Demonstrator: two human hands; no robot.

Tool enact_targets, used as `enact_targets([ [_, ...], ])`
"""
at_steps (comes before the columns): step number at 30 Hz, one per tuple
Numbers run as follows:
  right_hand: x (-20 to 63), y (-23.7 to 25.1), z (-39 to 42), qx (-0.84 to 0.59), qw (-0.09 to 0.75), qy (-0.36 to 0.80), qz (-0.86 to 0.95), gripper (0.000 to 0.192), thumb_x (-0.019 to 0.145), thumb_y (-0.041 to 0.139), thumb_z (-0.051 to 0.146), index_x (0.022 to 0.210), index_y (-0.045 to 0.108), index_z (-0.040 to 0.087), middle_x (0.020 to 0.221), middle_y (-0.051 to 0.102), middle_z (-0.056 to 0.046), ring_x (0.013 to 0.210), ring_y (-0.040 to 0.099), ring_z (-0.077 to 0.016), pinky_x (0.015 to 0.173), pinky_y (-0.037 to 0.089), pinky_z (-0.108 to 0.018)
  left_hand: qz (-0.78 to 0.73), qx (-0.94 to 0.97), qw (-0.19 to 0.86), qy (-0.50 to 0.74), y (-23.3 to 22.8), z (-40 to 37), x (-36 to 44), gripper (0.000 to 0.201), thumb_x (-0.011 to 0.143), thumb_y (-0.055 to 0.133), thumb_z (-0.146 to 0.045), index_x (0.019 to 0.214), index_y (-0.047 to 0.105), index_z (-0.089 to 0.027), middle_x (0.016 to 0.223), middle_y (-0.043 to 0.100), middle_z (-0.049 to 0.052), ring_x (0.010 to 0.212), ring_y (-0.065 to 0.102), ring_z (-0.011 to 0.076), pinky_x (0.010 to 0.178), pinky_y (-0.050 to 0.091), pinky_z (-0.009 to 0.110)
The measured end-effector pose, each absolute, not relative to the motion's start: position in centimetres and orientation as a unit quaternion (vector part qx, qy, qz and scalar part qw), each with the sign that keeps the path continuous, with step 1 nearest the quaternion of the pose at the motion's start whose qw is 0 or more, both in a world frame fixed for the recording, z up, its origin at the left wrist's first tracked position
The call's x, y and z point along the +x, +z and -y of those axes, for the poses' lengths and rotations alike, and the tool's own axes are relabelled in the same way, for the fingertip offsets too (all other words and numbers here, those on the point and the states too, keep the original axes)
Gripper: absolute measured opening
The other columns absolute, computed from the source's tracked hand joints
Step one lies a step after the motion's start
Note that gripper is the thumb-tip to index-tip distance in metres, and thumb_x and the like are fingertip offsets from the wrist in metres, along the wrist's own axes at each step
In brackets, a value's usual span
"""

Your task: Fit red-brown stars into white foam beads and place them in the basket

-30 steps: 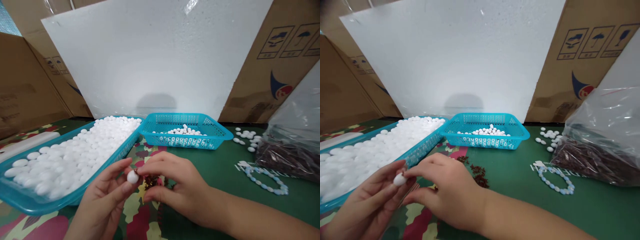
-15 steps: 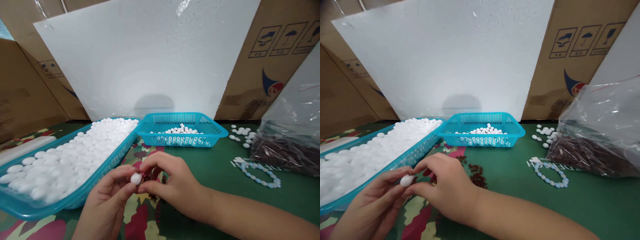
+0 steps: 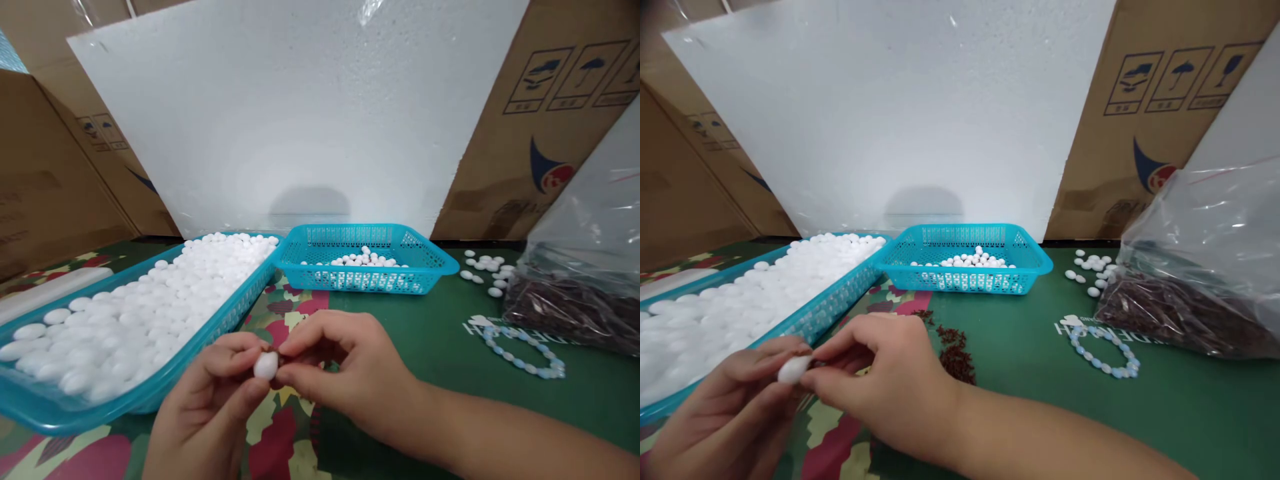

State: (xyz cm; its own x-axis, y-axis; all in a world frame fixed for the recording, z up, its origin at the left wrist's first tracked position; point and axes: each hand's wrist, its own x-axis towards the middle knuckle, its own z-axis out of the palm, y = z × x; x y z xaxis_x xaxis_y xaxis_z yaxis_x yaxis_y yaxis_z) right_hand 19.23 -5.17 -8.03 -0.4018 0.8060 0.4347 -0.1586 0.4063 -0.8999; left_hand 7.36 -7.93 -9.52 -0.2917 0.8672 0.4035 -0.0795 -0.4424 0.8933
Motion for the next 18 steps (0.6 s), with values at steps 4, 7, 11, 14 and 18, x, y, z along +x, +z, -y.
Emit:
enact_targets([
  [4,19.0,-8.2,5.4,-0.226,0.501,0.478,0.685,0.008,0.053,0.051,0.008,0.055,0.045,0.014,0.051,0.046,0.003,0.044,0.044,-0.0024,0.042,0.037,-0.008,-0.406,0.503,0.334,0.685,-9.8,8.2,7.2,0.02,0.047,0.056,-0.005,0.052,0.057,-0.025,0.061,0.054,-0.007,0.057,0.053,0.0055,0.049,0.043,0.006],
  [7,18.8,-8.3,5.7,-0.23,0.516,0.442,0.697,0.011,0.05,0.048,0.005,0.051,0.041,0.014,0.048,0.043,0.004,0.04,0.04,-0.0017,0.039,0.035,-0.009,-0.404,0.515,0.331,0.68,-10.2,8.3,7.2,0.019,0.048,0.057,-0.007,0.053,0.057,-0.026,0.062,0.054,-0.006,0.058,0.053,0.0062,0.049,0.043,0.007],
  [11,19.2,-8.0,5.3,-0.237,0.514,0.437,0.699,0.012,0.05,0.042,0.009,0.049,0.033,0.017,0.045,0.036,0.005,0.04,0.033,-0.0033,0.035,0.03,-0.012,-0.4,0.493,0.3,0.712,-9.8,8.0,6.9,0.011,0.051,0.059,-0.014,0.055,0.056,-0.024,0.062,0.055,-0.007,0.053,0.053,0.0045,0.049,0.044,0.006],
  [14,20.2,-7.2,4.2,-0.237,0.472,0.432,0.731,0.01,0.052,0.041,0.012,0.052,0.033,0.017,0.047,0.036,0.005,0.043,0.034,-0.0049,0.038,0.032,-0.015,-0.383,0.427,0.269,0.774,-8.9,7.8,6.5,0.012,0.05,0.063,-0.018,0.056,0.053,-0.022,0.062,0.056,-0.009,0.049,0.053,0.0032,0.05,0.045,0.006],
  [18,22.0,-6.6,2.0,-0.318,0.247,0.339,0.851,0.01,0.057,0.04,0.009,0.064,0.042,0.016,0.055,0.045,0.003,0.048,0.041,-0.006,0.045,0.035,-0.016,-0.394,0.375,0.331,0.771,-8.2,7.8,6.3,0.021,0.041,0.069,-0.018,0.056,0.054,-0.02,0.059,0.057,-0.008,0.047,0.054,0.0056,0.046,0.046,0.008],
])
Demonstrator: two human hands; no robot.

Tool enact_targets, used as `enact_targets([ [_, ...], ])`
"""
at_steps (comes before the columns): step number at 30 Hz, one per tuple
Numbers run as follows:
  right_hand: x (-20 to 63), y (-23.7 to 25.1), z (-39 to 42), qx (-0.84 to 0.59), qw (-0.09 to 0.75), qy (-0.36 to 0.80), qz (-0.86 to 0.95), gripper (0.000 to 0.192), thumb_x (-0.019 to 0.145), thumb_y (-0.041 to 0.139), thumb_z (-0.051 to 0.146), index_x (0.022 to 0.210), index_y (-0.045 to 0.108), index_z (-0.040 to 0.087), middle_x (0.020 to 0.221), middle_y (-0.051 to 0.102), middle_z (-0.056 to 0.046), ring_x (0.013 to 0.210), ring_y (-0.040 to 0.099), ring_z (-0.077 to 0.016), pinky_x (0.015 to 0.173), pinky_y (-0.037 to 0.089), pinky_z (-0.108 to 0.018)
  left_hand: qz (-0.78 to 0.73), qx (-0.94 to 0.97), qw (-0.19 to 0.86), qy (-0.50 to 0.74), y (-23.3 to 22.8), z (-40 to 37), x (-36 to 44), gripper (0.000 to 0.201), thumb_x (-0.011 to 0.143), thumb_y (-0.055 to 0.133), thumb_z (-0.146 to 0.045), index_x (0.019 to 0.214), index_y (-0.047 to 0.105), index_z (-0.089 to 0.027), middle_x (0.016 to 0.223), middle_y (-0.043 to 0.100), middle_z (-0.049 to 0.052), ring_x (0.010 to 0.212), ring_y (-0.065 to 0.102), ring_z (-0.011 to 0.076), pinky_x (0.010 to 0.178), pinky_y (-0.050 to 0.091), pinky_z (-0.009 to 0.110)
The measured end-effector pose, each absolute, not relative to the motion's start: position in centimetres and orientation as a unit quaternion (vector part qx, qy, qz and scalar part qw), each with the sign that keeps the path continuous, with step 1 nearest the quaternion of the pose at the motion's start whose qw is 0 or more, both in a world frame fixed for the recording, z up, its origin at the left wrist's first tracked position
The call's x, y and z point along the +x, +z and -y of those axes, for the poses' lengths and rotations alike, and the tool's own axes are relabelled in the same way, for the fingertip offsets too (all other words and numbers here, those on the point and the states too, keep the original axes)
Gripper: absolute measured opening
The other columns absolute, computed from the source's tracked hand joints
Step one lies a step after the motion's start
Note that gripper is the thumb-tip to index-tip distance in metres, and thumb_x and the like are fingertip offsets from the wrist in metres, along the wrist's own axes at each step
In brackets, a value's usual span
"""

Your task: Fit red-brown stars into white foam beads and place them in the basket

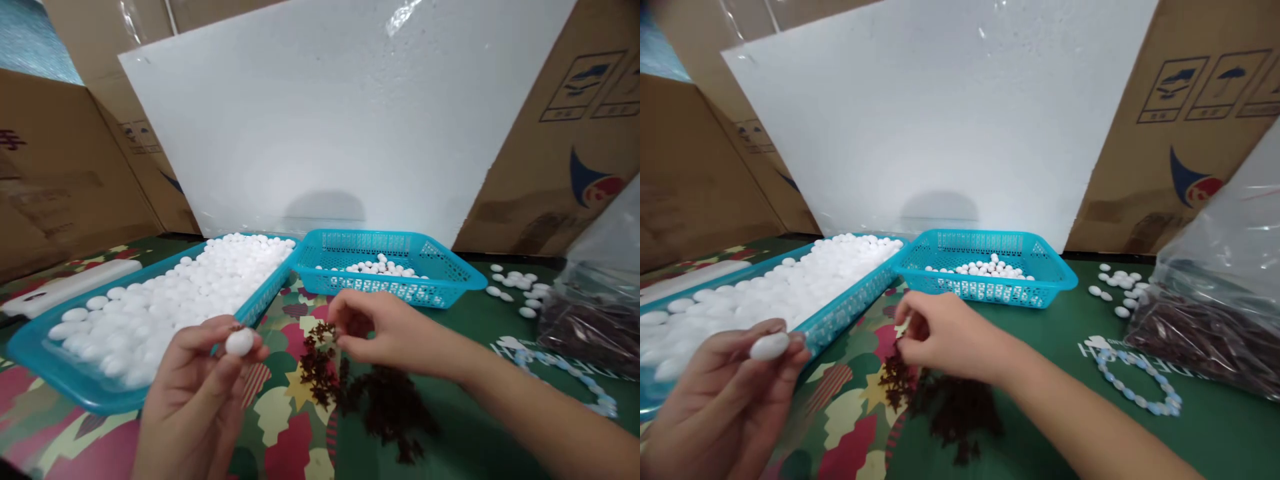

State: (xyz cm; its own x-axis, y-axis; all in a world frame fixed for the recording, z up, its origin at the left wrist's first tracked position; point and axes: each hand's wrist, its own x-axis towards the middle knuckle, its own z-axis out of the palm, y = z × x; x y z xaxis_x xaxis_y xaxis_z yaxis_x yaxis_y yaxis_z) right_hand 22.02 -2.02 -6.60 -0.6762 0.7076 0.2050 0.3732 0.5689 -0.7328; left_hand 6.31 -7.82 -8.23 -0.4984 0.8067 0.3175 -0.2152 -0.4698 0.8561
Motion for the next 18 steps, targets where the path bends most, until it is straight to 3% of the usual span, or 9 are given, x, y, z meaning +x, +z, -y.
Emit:
enact_targets([
  [2,22.7,-6.8,1.2,-0.354,0.109,0.248,0.895,0.016,0.059,0.038,0.005,0.065,0.048,0.015,0.058,0.05,0.001,0.05,0.043,-0.0074,0.045,0.034,-0.017,-0.399,0.365,0.358,0.761,-8.2,7.9,6.4,0.021,0.04,0.069,-0.02,0.056,0.055,-0.021,0.057,0.058,-0.007,0.047,0.055,0.0069,0.044,0.045,0.007],
  [4,23.1,-7.1,0.7,-0.37,0.034,0.19,0.909,0.021,0.059,0.037,0.002,0.065,0.053,0.015,0.06,0.054,-0.002,0.05,0.045,-0.0091,0.044,0.032,-0.019,-0.403,0.357,0.375,0.755,-8.3,8.0,6.5,0.021,0.041,0.069,-0.022,0.056,0.056,-0.022,0.057,0.058,-0.007,0.048,0.056,0.0077,0.044,0.045,0.006],
  [11,22.6,-7.6,1.2,-0.377,-0.036,0.138,0.915,0.029,0.061,0.038,-0.001,0.069,0.061,0.015,0.067,0.059,-0.005,0.056,0.051,-0.014,0.045,0.032,-0.021,-0.406,0.324,0.433,0.737,-8.2,8.0,6.7,0.025,0.04,0.069,-0.02,0.063,0.06,-0.024,0.059,0.06,-0.006,0.053,0.057,0.0085,0.048,0.046,0.005],
  [18,22.2,-7.5,1.5,-0.358,-0.037,0.09,0.929,0.024,0.064,0.04,0.002,0.069,0.06,0.014,0.067,0.059,-0.008,0.06,0.052,-0.0183,0.047,0.033,-0.024,-0.379,0.362,0.463,0.715,-8.3,8.0,6.5,0.019,0.047,0.066,-0.021,0.064,0.061,-0.023,0.055,0.06,-0.003,0.051,0.055,0.0081,0.048,0.045,0.006],
])
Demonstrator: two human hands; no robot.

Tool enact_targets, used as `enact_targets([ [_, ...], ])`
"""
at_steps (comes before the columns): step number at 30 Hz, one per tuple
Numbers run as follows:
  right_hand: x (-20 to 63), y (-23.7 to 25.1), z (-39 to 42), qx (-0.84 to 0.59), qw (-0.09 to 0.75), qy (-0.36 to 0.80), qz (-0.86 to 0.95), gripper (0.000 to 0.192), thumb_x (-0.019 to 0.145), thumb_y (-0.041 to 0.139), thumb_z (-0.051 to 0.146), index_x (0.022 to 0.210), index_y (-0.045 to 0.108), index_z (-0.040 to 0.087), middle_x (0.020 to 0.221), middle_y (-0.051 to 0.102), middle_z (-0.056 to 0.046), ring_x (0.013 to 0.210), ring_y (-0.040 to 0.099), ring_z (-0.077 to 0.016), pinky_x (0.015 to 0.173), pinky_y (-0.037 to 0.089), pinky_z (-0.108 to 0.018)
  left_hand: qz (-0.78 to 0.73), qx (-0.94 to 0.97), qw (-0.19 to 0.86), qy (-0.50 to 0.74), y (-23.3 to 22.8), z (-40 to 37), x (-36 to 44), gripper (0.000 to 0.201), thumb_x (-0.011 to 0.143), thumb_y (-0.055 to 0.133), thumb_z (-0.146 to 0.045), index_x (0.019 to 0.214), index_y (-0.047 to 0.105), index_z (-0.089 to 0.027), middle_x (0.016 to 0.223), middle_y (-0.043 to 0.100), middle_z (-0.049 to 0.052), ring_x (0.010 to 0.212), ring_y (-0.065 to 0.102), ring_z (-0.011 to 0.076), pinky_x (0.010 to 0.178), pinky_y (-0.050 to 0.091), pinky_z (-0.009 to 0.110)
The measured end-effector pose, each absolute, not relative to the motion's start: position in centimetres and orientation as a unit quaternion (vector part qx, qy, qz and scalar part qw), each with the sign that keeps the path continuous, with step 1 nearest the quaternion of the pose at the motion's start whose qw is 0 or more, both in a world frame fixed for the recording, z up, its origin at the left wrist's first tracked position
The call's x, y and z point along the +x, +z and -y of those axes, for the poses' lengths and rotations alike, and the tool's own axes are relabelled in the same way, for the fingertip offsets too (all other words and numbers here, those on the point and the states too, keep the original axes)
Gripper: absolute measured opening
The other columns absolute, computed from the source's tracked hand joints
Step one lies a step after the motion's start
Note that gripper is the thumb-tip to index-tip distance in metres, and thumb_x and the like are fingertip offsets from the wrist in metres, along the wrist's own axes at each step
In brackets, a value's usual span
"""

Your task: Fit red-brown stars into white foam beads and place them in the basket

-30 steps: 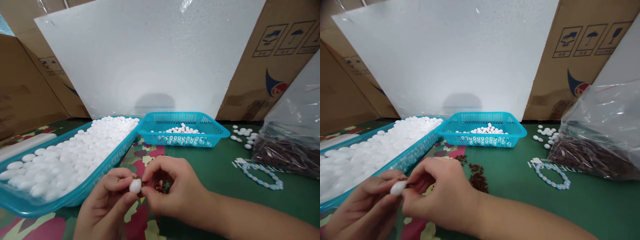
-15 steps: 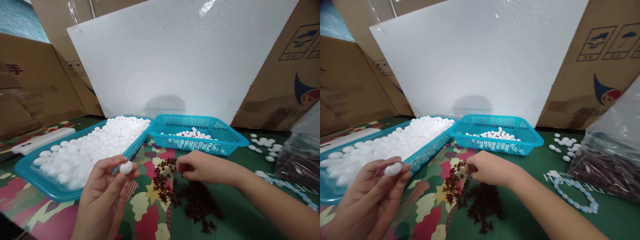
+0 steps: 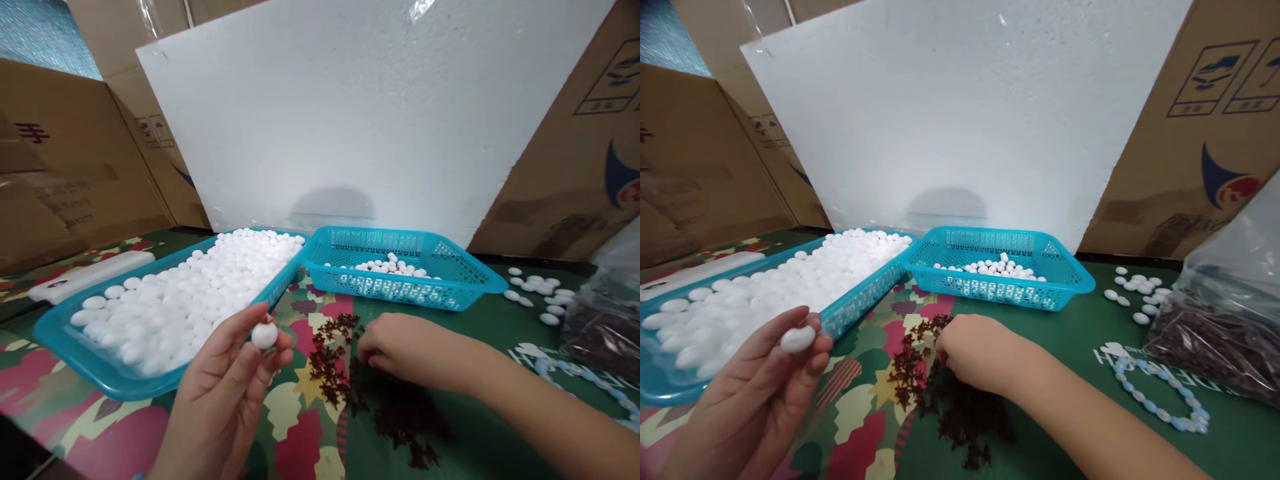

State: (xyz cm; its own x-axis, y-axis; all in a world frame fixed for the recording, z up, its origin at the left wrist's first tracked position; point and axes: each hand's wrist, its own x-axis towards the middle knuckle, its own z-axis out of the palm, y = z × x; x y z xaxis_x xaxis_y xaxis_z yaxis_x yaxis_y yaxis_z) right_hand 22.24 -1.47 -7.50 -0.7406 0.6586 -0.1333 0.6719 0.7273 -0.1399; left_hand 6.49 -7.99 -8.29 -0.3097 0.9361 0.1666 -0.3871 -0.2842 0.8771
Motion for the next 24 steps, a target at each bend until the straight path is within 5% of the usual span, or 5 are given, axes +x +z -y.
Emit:
enact_targets([
  [7,21.9,-7.1,2.4,0.335,0.019,-0.095,-0.937,0.018,0.065,0.048,0.011,0.08,0.057,0.017,0.079,0.057,-0.006,0.07,0.051,-0.0184,0.055,0.038,-0.026,-0.387,0.436,0.409,0.702,-8.7,8.5,6.9,0.015,0.047,0.064,-0.012,0.054,0.059,-0.024,0.058,0.05,-0.005,0.051,0.05,0.0079,0.047,0.045,0.013],
  [15,21.6,-7.8,2.3,0.288,0.012,-0.092,-0.953,0.009,0.061,0.055,0.012,0.07,0.056,0.014,0.073,0.056,-0.004,0.064,0.051,-0.0155,0.05,0.038,-0.023,-0.384,0.491,0.416,0.662,-8.9,8.1,6.6,0.02,0.047,0.059,-0.004,0.053,0.058,-0.024,0.061,0.051,-0.004,0.054,0.051,0.0097,0.047,0.044,0.015],
  [24,21.0,-5.9,4.4,0.19,-0.346,-0.291,-0.871,0.017,0.062,0.056,0.017,0.079,0.056,0.014,0.066,0.056,0.001,0.056,0.05,-0.0063,0.051,0.04,-0.014,-0.385,0.454,0.47,0.652,-8.7,8.5,7.5,0.031,0.046,0.059,-0.002,0.067,0.057,-0.024,0.056,0.059,-0.002,0.053,0.054,0.0099,0.046,0.044,0.011],
])
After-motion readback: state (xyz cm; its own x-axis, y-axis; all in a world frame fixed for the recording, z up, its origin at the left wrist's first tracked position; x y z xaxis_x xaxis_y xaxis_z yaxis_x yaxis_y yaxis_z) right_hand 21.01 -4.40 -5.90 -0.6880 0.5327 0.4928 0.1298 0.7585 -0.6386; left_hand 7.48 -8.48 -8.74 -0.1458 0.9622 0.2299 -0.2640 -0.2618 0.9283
